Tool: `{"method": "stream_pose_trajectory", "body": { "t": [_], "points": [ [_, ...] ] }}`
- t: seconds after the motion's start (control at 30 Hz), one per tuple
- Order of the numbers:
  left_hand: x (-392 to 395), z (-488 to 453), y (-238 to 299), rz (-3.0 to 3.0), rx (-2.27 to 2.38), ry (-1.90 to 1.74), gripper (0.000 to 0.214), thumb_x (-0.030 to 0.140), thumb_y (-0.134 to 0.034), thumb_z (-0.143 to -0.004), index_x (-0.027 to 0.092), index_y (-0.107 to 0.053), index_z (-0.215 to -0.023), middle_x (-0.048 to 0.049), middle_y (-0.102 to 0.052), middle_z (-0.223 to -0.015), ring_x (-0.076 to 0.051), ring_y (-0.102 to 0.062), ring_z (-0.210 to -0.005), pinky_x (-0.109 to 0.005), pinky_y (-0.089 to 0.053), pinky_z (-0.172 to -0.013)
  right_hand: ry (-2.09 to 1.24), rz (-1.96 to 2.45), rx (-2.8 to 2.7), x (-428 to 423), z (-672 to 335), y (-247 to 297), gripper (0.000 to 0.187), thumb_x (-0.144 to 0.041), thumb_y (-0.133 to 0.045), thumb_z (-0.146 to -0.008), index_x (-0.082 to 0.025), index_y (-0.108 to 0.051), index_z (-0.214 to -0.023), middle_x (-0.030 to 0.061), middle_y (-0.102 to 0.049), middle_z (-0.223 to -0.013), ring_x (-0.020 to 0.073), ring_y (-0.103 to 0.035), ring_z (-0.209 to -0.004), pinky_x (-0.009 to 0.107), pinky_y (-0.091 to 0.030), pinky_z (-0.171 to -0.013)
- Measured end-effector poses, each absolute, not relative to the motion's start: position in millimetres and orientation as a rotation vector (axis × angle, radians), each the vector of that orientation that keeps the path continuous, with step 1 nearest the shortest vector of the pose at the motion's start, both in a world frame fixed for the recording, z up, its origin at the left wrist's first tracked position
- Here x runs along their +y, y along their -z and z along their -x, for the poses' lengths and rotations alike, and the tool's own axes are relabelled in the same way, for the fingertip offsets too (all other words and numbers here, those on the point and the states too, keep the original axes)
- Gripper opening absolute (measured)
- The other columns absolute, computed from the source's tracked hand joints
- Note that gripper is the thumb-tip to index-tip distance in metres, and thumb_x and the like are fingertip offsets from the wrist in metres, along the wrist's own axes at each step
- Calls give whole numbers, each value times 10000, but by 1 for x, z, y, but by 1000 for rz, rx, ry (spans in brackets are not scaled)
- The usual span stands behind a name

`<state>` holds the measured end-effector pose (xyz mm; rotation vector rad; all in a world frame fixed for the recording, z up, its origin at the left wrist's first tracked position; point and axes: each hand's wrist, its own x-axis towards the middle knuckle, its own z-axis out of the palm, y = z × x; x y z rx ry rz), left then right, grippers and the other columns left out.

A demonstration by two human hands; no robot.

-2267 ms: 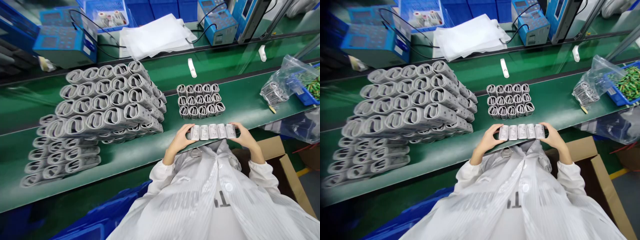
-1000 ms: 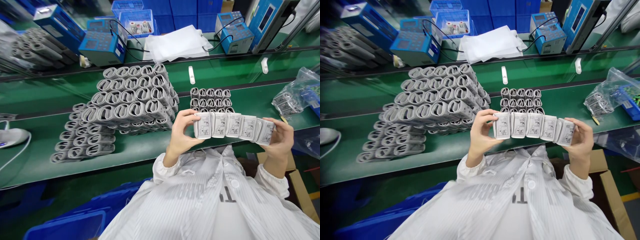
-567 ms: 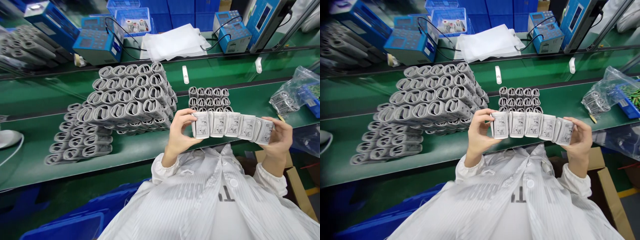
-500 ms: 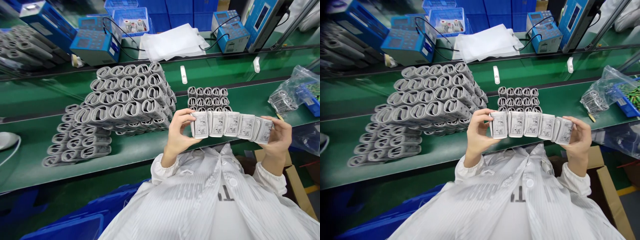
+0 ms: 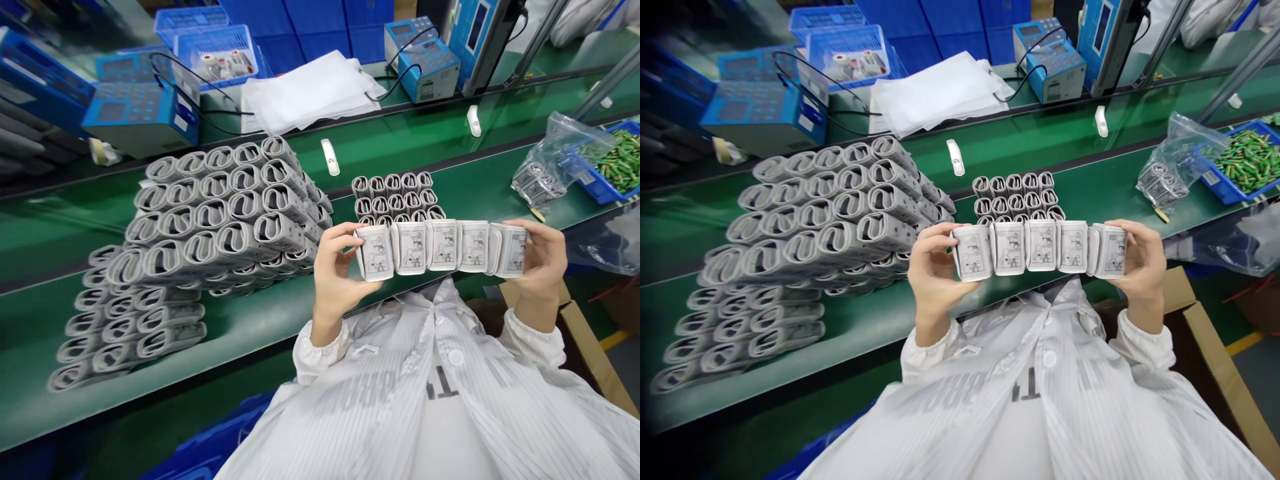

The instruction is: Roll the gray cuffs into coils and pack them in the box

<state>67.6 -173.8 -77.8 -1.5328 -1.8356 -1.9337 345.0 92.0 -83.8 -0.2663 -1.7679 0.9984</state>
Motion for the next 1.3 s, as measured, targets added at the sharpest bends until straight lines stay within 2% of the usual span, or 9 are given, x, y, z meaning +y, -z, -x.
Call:
{"method": "stream_pose_trajectory", "body": {
  "t": [0.23, 0.43, 0.63, 0.83, 0.93, 1.13, 1.3],
  "points": [
    [-173, -68, 80, 1518, -1801, 1977, 618, 216, -945, -753, 312, -627, -1274, -79, -674, -1378, -301, -761, -1282, -420, -697, -927, -942, 176, -1820, 95, -345, 81, 1063, -436, -1188, -444, -368, -747, -1409, 87, -843, -1283, 358, -841, -1099, 532, -750, -884],
    [-172, -66, 80, 1507, -1788, 1973, 632, 193, -927, -725, 305, -639, -1276, -81, -683, -1372, -303, -780, -1251, -364, -680, -824, -982, 271, -1789, 91, -345, 77, 984, -452, -1199, -377, -339, -772, -1257, 65, -849, -1203, 329, -848, -1048, 494, -752, -853],
    [-173, -63, 82, 1500, -1798, 1924, 624, 195, -924, -722, 301, -650, -1272, -80, -690, -1350, -311, -774, -1266, -330, -655, -779, -974, 232, -1820, 84, -346, 79, 1026, -458, -1177, -515, -394, -737, -1440, 54, -825, -1320, 314, -825, -1156, 501, -738, -959],
    [-171, -63, 82, 1487, -1786, 1948, 623, 241, -974, -736, 300, -650, -1264, -84, -683, -1346, -305, -770, -1242, -348, -666, -810, -1006, 315, -1796, 76, -345, 81, 969, -551, -1149, -566, -433, -733, -1433, 50, -807, -1333, 337, -809, -1186, 563, -730, -1003],
    [-171, -63, 83, 1473, -1787, 1973, 624, 236, -975, -727, 301, -659, -1260, -90, -687, -1351, -304, -766, -1235, -351, -669, -807, -997, 315, -1805, 77, -345, 81, 968, -568, -1142, -575, -439, -722, -1437, 57, -804, -1333, 346, -809, -1183, 575, -733, -993],
    [-170, -62, 85, 1455, -1794, 1975, 630, 202, -942, -697, 302, -666, -1254, -79, -695, -1337, -301, -762, -1227, -356, -661, -807, -997, 233, -1826, 79, -346, 79, 1006, -454, -1165, -570, -399, -718, -1469, 79, -795, -1333, 328, -816, -1173, 516, -739, -953],
    [-170, -62, 86, 1471, -1780, 1976, 641, 159, -912, -692, 294, -673, -1271, -81, -702, -1339, -293, -750, -1246, -341, -647, -826, -999, 229, -1833, 79, -346, 76, 965, -446, -1162, -574, -383, -733, -1436, 78, -796, -1304, 328, -828, -1134, 495, -747, -915]
  ]
}}
